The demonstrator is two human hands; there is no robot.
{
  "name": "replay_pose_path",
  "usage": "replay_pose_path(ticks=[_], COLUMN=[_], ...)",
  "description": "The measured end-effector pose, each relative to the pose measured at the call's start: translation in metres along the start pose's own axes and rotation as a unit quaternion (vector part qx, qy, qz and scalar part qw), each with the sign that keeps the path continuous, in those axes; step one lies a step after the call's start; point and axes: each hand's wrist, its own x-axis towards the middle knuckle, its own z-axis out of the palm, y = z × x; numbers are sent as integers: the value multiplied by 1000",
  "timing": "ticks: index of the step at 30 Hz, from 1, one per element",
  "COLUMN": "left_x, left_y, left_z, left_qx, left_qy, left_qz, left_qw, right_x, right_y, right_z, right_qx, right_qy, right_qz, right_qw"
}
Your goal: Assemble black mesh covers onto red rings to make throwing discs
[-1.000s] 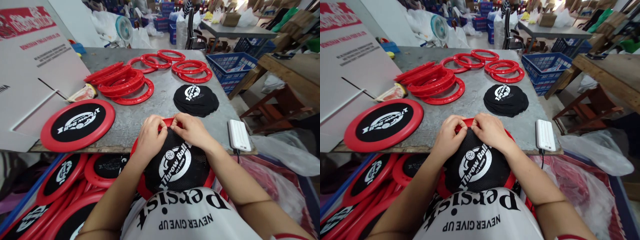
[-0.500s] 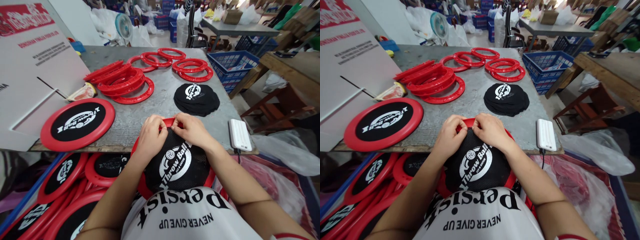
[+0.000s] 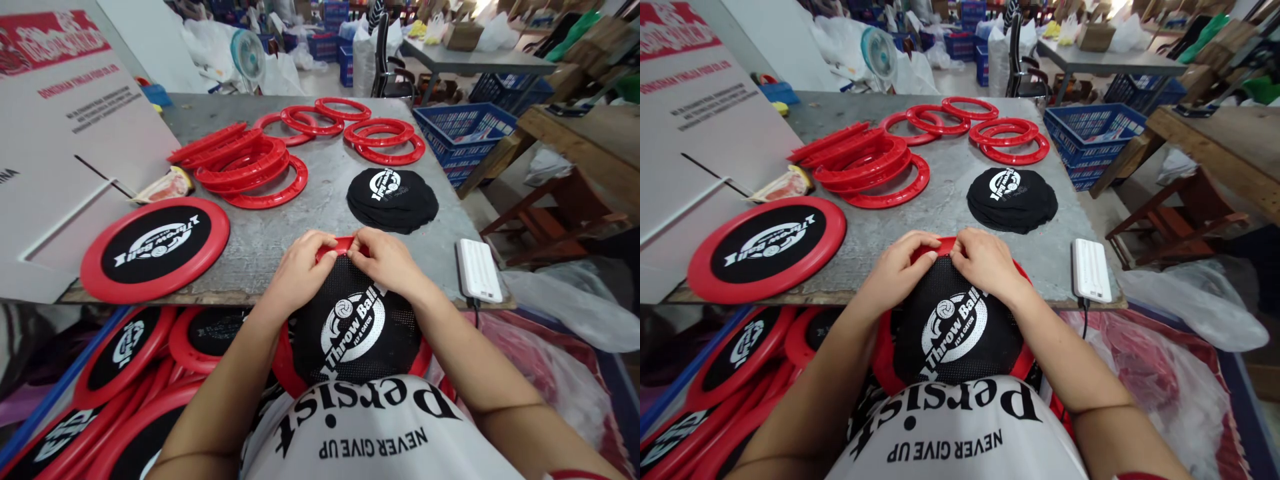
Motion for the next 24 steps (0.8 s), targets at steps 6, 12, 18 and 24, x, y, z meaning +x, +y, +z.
replay_pose_path(ticks=[6, 12, 18, 24], left_x=[-9, -14, -11, -8], left_y=[-5, 0, 0, 3], left_z=[-12, -7, -4, -4], left_qx=[7, 80, 66, 37], left_qy=[13, 18, 20, 39], left_qz=[9, -6, 5, 6], left_qw=[1000, 997, 998, 999], right_x=[0, 1, 1, 6], right_y=[1, 4, 12, 0], right_z=[-2, 1, 1, -9], right_qx=[13, 25, 46, 4], right_qy=[-2, 1, 3, 30], right_qz=[-11, -17, -18, -121], right_qw=[1000, 1000, 999, 992])
